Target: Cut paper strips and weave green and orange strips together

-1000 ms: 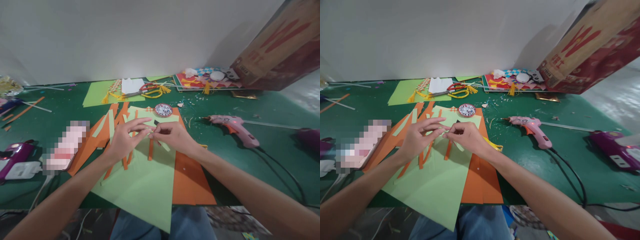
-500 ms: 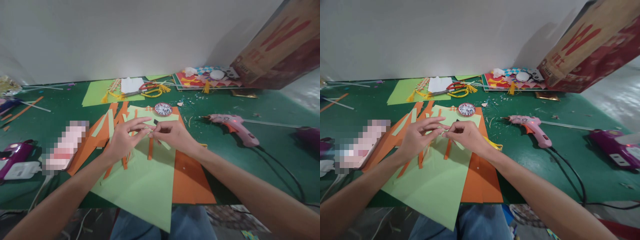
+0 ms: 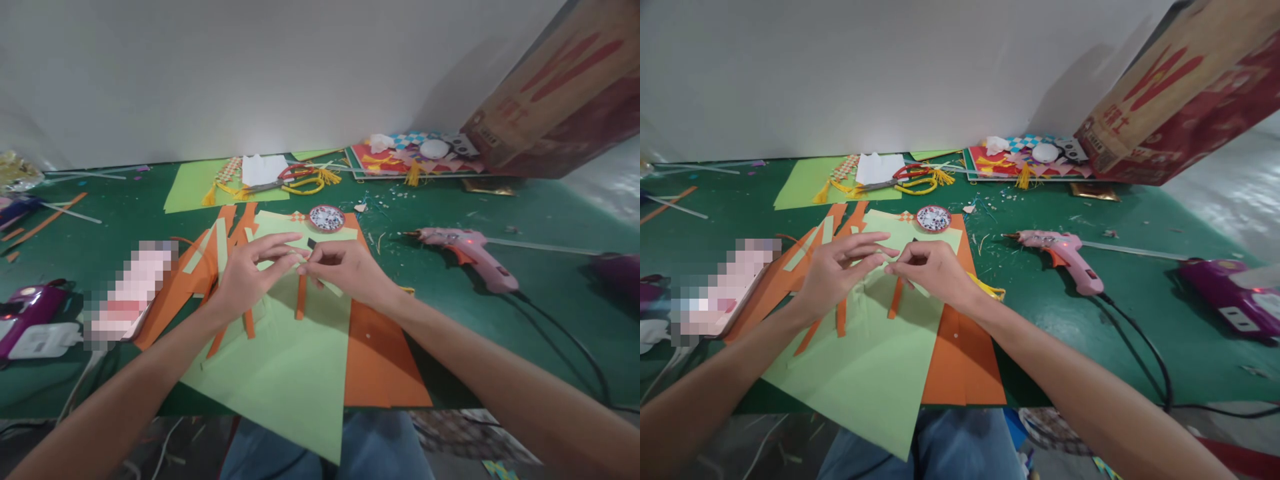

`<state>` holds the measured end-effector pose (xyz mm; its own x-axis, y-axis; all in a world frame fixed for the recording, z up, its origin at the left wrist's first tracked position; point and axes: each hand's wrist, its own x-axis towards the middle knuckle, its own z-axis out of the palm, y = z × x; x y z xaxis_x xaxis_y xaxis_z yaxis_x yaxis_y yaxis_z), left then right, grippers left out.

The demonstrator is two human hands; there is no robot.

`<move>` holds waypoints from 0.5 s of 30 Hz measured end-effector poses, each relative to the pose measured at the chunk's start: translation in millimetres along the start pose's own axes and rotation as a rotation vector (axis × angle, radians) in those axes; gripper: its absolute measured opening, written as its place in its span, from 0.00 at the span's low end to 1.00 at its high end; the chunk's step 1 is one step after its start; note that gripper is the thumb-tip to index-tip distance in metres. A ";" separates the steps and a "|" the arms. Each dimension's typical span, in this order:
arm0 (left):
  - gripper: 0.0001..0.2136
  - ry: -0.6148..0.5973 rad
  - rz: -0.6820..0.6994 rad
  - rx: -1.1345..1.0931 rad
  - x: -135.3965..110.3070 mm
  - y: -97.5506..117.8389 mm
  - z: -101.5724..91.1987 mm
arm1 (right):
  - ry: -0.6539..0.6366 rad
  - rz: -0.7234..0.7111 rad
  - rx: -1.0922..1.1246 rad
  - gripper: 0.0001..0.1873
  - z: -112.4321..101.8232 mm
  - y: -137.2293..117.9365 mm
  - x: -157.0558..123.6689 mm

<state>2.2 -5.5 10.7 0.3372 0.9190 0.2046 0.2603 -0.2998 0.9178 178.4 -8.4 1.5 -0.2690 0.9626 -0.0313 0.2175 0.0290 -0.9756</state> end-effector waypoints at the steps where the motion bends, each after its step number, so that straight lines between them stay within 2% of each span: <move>1: 0.12 0.013 -0.002 -0.014 0.8 -0.4 -0.8 | 0.005 0.001 -0.003 0.18 0.0 -0.9 -0.2; 9: 0.12 0.031 -0.072 0.010 3.1 -1.7 -1.3 | 0.010 0.015 -0.011 0.18 -0.3 -2.7 -0.1; 15: 0.11 0.052 -0.061 0.061 1.2 -2.4 0.5 | 0.001 -0.011 0.001 0.18 -0.2 0.3 0.8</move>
<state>2.4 -3.8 8.6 0.2723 0.9475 0.1678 0.3344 -0.2567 0.9068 178.5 -7.6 1.3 -0.2702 0.9626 -0.0201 0.2139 0.0397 -0.9761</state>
